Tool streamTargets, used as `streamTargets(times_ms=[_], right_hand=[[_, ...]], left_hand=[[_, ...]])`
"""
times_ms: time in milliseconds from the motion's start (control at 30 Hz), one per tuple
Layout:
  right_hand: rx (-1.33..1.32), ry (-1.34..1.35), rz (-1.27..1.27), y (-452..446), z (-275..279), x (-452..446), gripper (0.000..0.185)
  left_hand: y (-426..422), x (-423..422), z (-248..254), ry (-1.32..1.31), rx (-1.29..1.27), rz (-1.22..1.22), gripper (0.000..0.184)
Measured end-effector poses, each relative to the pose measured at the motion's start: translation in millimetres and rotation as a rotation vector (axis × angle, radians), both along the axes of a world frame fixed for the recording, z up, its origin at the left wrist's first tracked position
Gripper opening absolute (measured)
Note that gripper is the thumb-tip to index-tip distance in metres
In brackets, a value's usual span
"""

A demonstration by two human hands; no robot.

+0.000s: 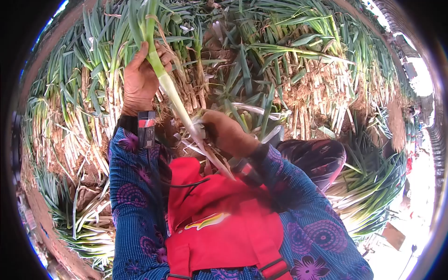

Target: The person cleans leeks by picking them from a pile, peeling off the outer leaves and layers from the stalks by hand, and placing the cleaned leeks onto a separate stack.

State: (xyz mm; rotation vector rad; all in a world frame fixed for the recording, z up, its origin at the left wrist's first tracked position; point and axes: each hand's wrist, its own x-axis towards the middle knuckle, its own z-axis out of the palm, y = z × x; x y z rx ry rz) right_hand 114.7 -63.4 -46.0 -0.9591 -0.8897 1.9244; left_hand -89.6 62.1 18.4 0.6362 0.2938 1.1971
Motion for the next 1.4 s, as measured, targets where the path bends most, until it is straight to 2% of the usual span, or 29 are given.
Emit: streamTargets(times_ms=[33,133,233,333,400,467,533,633,767,800,833,933,1033,1067,1100,1133,1167,1200,1267,1333,1367,1400], right_hand=[[-0.406,0.272,-0.060,-1.3,-1.4,-1.6,0.015],[-0.547,0.410,-0.111,-2.2,-27.8,1.4,0.017],[-0.500,0.586,-0.120,-2.9,-17.2,-5.1,0.019],[-0.360,0.640,-0.121,-4.2,-8.0,-6.1,0.017],[0.141,0.109,-0.072,-2.3,-22.1,-4.6,0.019],[0.180,0.085,-0.086,-2.3,-26.1,0.2,0.020],[-0.240,0.574,-0.161,-4.3,5.5,-0.6,0.020],[-0.286,0.724,-0.229,-8.3,21.1,9.7,0.019],[-0.367,0.748,-0.080,-0.5,13.5,45.6,0.022],[-0.359,0.728,-0.116,-1.3,16.5,50.1,0.022],[-0.352,0.708,-0.152,-2.0,18.6,53.7,0.022],[-0.343,0.648,-0.252,2.0,12.3,79.6,0.019],[-0.342,0.702,-0.336,7.6,-11.9,126.7,0.014],[-0.310,0.791,-0.279,8.3,-16.3,144.3,0.010],[-0.262,0.695,-0.318,7.0,-16.0,163.1,0.012],[-0.260,0.702,-0.416,7.5,-24.5,190.9,0.011],[-0.370,0.707,-0.563,7.3,-33.4,225.8,0.013],[-0.286,0.499,-0.732,10.7,-54.0,261.8,0.017],[-0.391,0.213,-0.798,5.0,-27.1,259.4,0.025],[-0.331,-0.861,-0.332,8.6,-26.4,251.3,0.040],[-0.001,-1.307,0.020,25.0,-88.9,289.2,0.051],[0.204,-1.264,-0.006,29.7,-86.8,258.1,0.053]], left_hand=[[1.7,-1.8,0.0,-0.008,0.031,-0.005,0.031],[-0.8,-2.2,5.9,-0.068,0.055,0.008,0.029],[1.8,-6.0,7.5,-0.097,0.052,0.021,0.028],[8.5,-13.9,4.0,-0.094,0.075,0.041,0.028],[10.0,-16.9,5.6,-0.069,0.084,0.082,0.028],[13.3,-21.1,5.1,-0.071,0.080,0.122,0.027],[16.1,-25.5,3.8,-0.079,0.060,0.164,0.027],[17.2,-36.4,2.3,-0.129,0.079,0.168,0.027],[21.8,-47.4,-3.6,-0.150,0.074,0.246,0.026],[24.2,-52.6,-7.1,-0.172,0.076,0.252,0.026],[25.9,-61.2,-13.4,-0.180,0.121,0.149,0.026],[20.8,-59.4,-11.0,-0.091,0.019,0.341,0.028],[26.2,-84.1,-15.5,-0.180,0.059,0.308,0.027],[27.5,-94.8,-16.4,-0.202,0.069,0.302,0.026],[27.8,-104.0,-17.1,-0.223,0.077,0.297,0.026],[27.4,-111.0,-17.1,-0.146,0.132,0.348,0.024],[27.0,-117.6,-18.0,-0.135,0.138,0.319,0.023],[26.4,-123.7,-18.8,-0.124,0.143,0.295,0.023],[22.3,-108.2,-12.5,-0.065,0.064,0.460,0.023],[35.9,-101.5,-24.1,-0.098,0.008,0.468,0.024],[35.8,-91.9,-23.0,-0.047,0.023,0.492,0.024],[36.0,-81.7,-22.8,0.000,0.035,0.513,0.024]])
